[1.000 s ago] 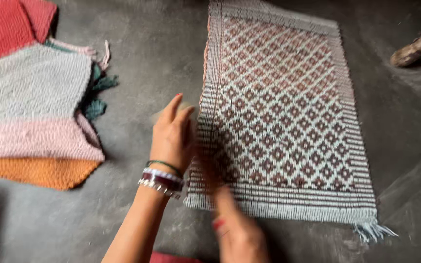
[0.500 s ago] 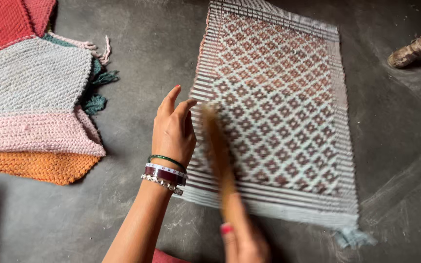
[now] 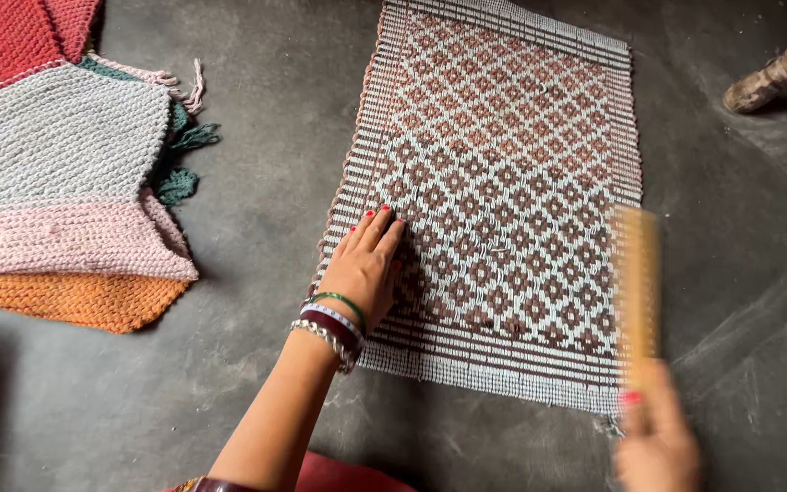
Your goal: The person uses a wooden brush to repeatedly stroke the surface of a patterned woven mat lying on the floor. They hold the mat down with one hand while brushing with the other, moving the brush back and forth across the fabric to clean or fluff it.
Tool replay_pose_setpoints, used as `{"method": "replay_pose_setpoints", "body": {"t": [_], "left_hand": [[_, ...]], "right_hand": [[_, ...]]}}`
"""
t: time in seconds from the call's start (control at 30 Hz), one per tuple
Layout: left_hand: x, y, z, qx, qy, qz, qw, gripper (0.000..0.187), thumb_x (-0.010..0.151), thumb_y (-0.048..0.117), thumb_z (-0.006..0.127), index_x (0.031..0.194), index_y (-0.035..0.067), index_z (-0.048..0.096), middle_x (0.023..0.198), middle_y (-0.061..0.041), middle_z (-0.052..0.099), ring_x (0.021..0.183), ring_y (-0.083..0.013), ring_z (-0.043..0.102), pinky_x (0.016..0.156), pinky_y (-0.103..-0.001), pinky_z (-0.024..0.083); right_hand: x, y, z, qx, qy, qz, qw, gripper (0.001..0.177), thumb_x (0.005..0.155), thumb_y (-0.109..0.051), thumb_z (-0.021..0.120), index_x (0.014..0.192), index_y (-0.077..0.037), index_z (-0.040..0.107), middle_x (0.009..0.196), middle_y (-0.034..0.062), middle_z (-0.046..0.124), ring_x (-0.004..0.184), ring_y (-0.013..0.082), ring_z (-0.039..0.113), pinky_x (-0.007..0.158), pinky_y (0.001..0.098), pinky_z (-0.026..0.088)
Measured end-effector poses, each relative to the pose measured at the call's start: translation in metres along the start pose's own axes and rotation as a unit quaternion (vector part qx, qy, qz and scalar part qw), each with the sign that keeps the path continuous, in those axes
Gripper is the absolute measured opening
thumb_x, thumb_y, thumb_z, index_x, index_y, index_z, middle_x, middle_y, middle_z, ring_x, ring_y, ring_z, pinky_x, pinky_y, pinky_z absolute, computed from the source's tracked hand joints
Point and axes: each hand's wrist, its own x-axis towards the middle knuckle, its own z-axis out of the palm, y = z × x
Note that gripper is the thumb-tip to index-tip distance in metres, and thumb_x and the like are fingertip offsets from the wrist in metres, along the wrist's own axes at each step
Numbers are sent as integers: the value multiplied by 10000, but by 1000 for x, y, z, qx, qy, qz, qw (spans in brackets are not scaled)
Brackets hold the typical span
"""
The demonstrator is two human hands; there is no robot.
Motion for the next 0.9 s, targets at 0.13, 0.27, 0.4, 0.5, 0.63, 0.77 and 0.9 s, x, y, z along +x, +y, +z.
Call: {"method": "replay_pose_setpoints", "body": {"t": [0.13, 0.27, 0.4, 0.5, 0.63, 0.77, 0.9], "left_hand": [[2, 1, 3, 18, -6, -10, 1000, 648, 889, 179, 619, 1495, 74, 415, 1599, -153, 340, 1485, -334, 295, 1186, -442, 264], [-1, 2, 0, 8, -13, -9, 1000, 631, 916, 180, 602, 1507, 75, 410, 1609, -153, 332, 1484, -336, 295, 1185, -431, 271], [1, 3, -1, 5, -9, -9, 1000, 606, 949, 193, 590, 1511, 74, 399, 1616, -148, 321, 1489, -326, 285, 1180, -439, 259], [0, 2, -2, 10, -18, -23, 1000, 609, 944, 173, 580, 1517, 81, 394, 1625, -138, 315, 1496, -312, 279, 1185, -437, 256], [3, 6, -3, 7, -32, -38, 999, 622, 917, 178, 595, 1501, 84, 401, 1618, -132, 305, 1488, -308, 271, 1186, -440, 247], [1, 6, -6, 4, -15, -23, 1000, 613, 907, 142, 600, 1491, 72, 428, 1609, -146, 331, 1488, -322, 291, 1184, -439, 259], [2, 7, -11, 3, -9, -29, 1000, 576, 897, 136, 611, 1454, 78, 478, 1569, -154, 383, 1459, -329, 341, 1168, -443, 297]], "right_hand": [[8, -24, -9, 52, 30, 93, 994, 595, 1089, -167, 589, 1662, -293, 489, 1185, 287, 670, 696, 502, 576, 558, 520, 431], [-62, -54, 38, -37, -22, -362, 931, 544, 984, -146, 591, 1514, -179, 478, 1283, 178, 675, 1019, 291, 690, 803, 423, 559], [-67, -59, 48, -248, -187, -179, 934, 439, 1007, -279, 592, 1432, -330, 498, 1045, 55, 739, 865, 206, 716, 780, 342, 603], [-18, -49, 9, -247, -47, -166, 954, 555, 984, -255, 580, 1526, -360, 524, 1027, 162, 727, 937, 376, 723, 833, 478, 574], [35, -49, -16, -215, 22, -30, 976, 565, 1051, -285, 584, 1605, -335, 483, 1220, 250, 692, 1082, 462, 665, 936, 494, 508], [30, -81, 24, -73, 59, -87, 992, 521, 1008, -277, 548, 1527, -279, 504, 1238, 220, 691, 1095, 378, 701, 936, 487, 518], [6, -115, 75, -116, -3, -132, 984, 590, 993, -248, 554, 1572, -306, 461, 1232, 250, 686, 1013, 485, 655, 834, 552, 515]]}}
